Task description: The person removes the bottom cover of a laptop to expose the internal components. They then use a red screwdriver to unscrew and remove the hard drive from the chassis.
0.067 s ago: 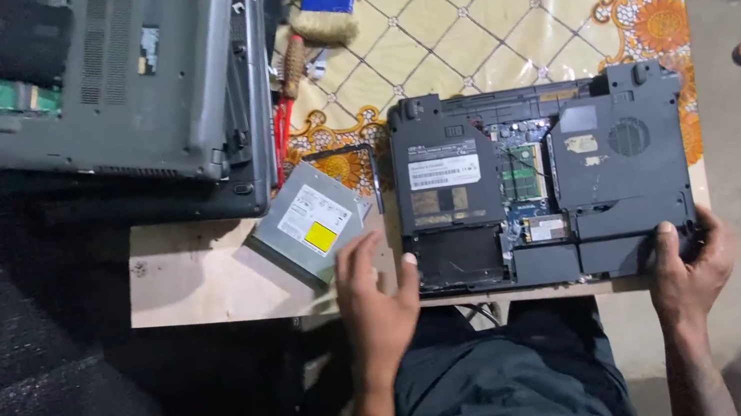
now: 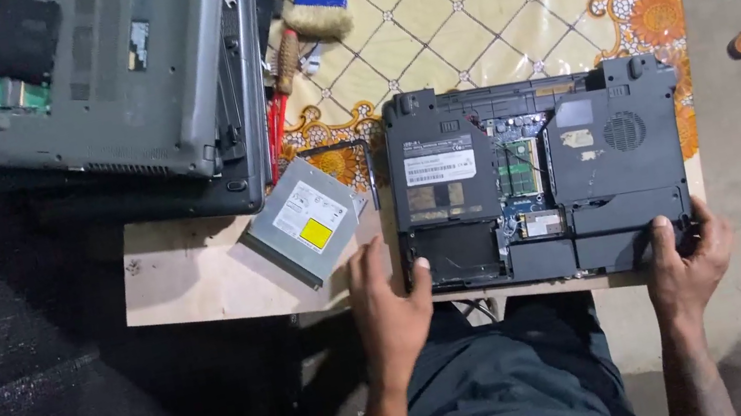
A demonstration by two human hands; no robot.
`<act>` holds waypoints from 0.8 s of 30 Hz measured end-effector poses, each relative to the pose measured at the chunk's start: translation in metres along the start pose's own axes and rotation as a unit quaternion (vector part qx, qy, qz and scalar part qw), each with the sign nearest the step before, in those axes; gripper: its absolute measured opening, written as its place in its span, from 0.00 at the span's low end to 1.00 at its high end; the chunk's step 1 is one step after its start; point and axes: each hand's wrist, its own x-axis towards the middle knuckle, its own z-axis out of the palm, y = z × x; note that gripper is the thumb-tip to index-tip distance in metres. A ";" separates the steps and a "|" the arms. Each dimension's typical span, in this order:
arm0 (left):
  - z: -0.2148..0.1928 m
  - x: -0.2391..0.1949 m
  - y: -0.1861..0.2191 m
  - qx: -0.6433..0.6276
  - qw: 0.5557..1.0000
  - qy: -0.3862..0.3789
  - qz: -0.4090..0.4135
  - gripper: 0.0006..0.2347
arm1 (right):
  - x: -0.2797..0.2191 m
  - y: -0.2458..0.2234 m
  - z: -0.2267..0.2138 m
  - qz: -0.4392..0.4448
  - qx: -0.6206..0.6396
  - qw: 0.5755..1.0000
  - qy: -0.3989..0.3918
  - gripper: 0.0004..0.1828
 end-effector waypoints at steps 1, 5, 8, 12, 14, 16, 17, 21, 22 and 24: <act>0.008 -0.007 -0.003 0.041 0.999 -0.012 -0.026 0.25 | 0.002 -0.004 0.001 -0.009 -0.004 1.000 -0.007 0.23; 0.028 -0.016 -0.020 0.083 0.993 -0.064 -0.058 0.26 | 0.001 -0.001 0.005 -0.025 0.013 1.000 0.004 0.22; 0.029 -0.013 -0.027 0.089 0.995 -0.041 -0.028 0.18 | 0.001 -0.002 0.006 -0.031 0.016 0.999 0.016 0.21; 0.027 -0.011 -0.028 0.118 0.991 -0.059 -0.013 0.19 | 0.001 -0.009 0.003 -0.021 0.024 0.999 0.005 0.22; 0.025 -0.013 -0.023 0.108 0.991 -0.068 -0.034 0.19 | 0.001 -0.009 0.003 -0.011 0.023 1.000 0.001 0.21; 0.024 -0.018 -0.016 0.081 0.997 0.005 0.003 0.26 | 0.001 -0.004 0.004 -0.002 0.021 1.000 0.003 0.22; 0.018 -0.024 0.000 0.081 0.997 0.004 0.003 0.26 | 0.001 -0.005 0.004 -0.002 0.020 1.000 0.003 0.22; -0.014 -0.055 0.065 -0.365 0.909 -0.167 0.109 0.15 | 0.000 -0.004 0.006 -0.014 0.029 0.999 0.009 0.21; -0.024 -0.066 0.081 -0.575 0.749 -0.326 0.055 0.15 | 0.000 -0.003 0.007 -0.018 0.027 0.999 0.010 0.21; -0.035 -0.090 0.099 -0.664 0.623 -0.412 0.044 0.18 | -0.003 -0.004 0.006 -0.012 0.036 0.999 0.008 0.21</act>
